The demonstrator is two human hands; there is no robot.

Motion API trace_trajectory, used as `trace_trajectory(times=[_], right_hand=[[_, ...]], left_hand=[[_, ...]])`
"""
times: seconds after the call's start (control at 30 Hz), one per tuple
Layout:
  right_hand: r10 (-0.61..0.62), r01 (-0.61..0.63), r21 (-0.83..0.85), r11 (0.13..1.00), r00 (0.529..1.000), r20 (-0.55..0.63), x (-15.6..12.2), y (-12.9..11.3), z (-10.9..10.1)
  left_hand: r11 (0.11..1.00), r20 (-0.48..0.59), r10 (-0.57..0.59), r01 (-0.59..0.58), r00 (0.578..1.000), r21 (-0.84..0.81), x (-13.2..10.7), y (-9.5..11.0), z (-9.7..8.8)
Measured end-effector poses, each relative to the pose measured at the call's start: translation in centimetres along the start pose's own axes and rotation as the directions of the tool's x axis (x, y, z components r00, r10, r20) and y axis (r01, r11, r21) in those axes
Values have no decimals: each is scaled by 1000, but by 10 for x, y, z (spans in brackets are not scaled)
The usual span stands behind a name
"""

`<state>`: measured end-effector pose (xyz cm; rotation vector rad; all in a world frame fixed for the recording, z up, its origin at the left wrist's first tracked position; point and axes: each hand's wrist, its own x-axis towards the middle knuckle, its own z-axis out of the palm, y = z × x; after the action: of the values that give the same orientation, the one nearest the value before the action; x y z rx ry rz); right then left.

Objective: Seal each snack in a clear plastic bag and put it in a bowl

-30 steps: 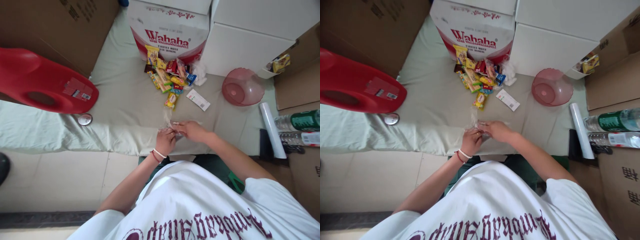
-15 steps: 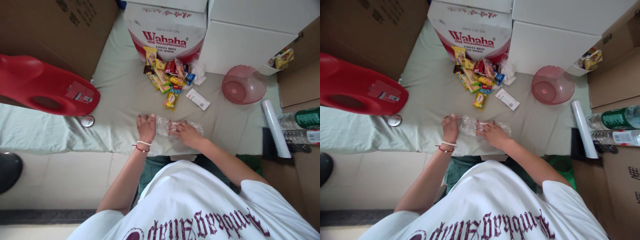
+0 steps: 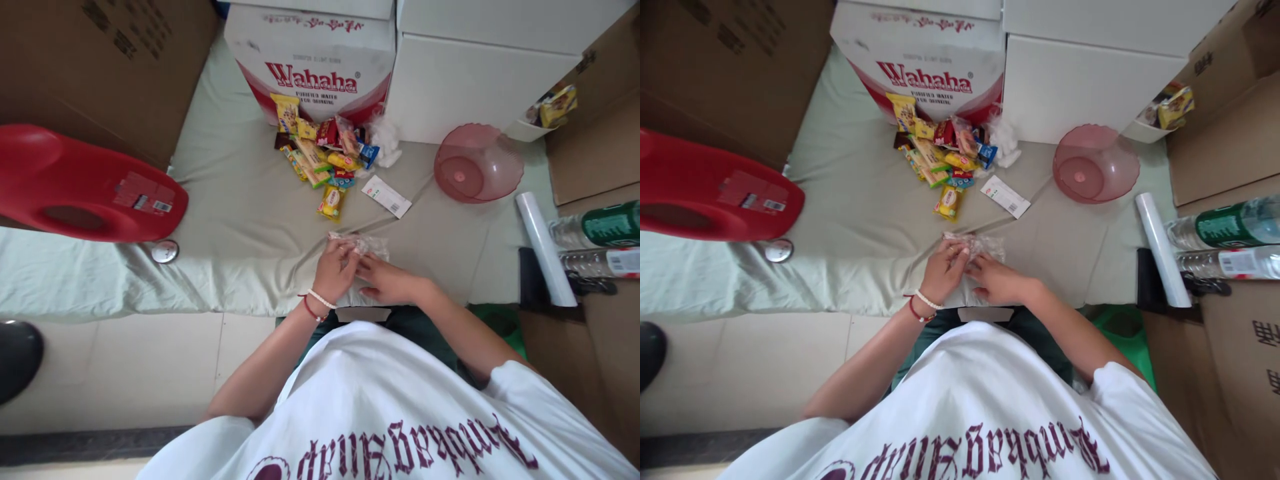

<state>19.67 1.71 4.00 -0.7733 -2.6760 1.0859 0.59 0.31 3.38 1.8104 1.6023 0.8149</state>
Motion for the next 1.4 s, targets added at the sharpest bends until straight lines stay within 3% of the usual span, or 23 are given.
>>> trace_trajectory(times=[0.07, 0.1, 0.2, 0.23, 0.27, 0.4, 0.5, 0.57, 0.63, 0.77, 0.87, 0.97, 1.1, 1.23, 1.4], right_hand=[[77, -66, 86, 994, 988, -135, -7, 7, -3], [191, -175, 85, 981, 949, -251, -9, 10, -3], [480, -560, 28, 828, 683, -550, -12, 14, 3], [508, -621, 4, 784, 638, -579, -12, 13, 6], [517, -643, -14, 766, 628, -582, -11, 11, 9], [482, -551, 69, 832, 655, -581, 3, -3, 7], [459, -471, 105, 876, 747, -481, 39, -20, -5], [469, -496, 27, 868, 799, -376, 70, -31, -10], [498, -544, -96, 834, 816, -294, 99, -43, -8], [479, -538, -278, 795, 840, -255, 127, -60, 16], [430, -517, -307, 799, 848, -310, 126, -64, 34], [400, -503, -328, 800, 853, -334, 123, -62, 41], [431, -527, -318, 788, 841, -325, 121, -59, 38], [444, -528, -293, 797, 842, -308, 106, -54, 31], [495, -572, -106, 814, 776, -390, 52, -32, 16]], left_hand=[[991, 5, 86, -86, 996, 101, -5, -5, 6], [978, 17, 127, -128, 992, 162, -8, -7, 8], [926, 72, 180, -193, 981, 323, -18, -9, 13], [911, 82, 171, -190, 982, 366, -21, -8, 13], [898, 88, 156, -179, 984, 401, -24, -7, 14], [870, 111, 134, -171, 985, 462, -28, -9, 16], [877, 113, 169, -202, 979, 437, -29, -19, 19], [892, 111, 214, -240, 971, 383, -35, -29, 22], [908, 91, 253, -269, 963, 321, -46, -39, 23], [935, -40, 278, -261, 960, 239, -86, -56, 17], [951, -152, 245, -207, 957, 232, -112, -63, 1], [953, -226, 239, -184, 944, 240, -121, -68, -19], [946, -317, 244, -153, 916, 286, -105, -74, -37], [951, -371, 197, -85, 907, 297, -78, -82, -39], [938, -284, 187, -85, 940, 337, -62, -90, -27]])
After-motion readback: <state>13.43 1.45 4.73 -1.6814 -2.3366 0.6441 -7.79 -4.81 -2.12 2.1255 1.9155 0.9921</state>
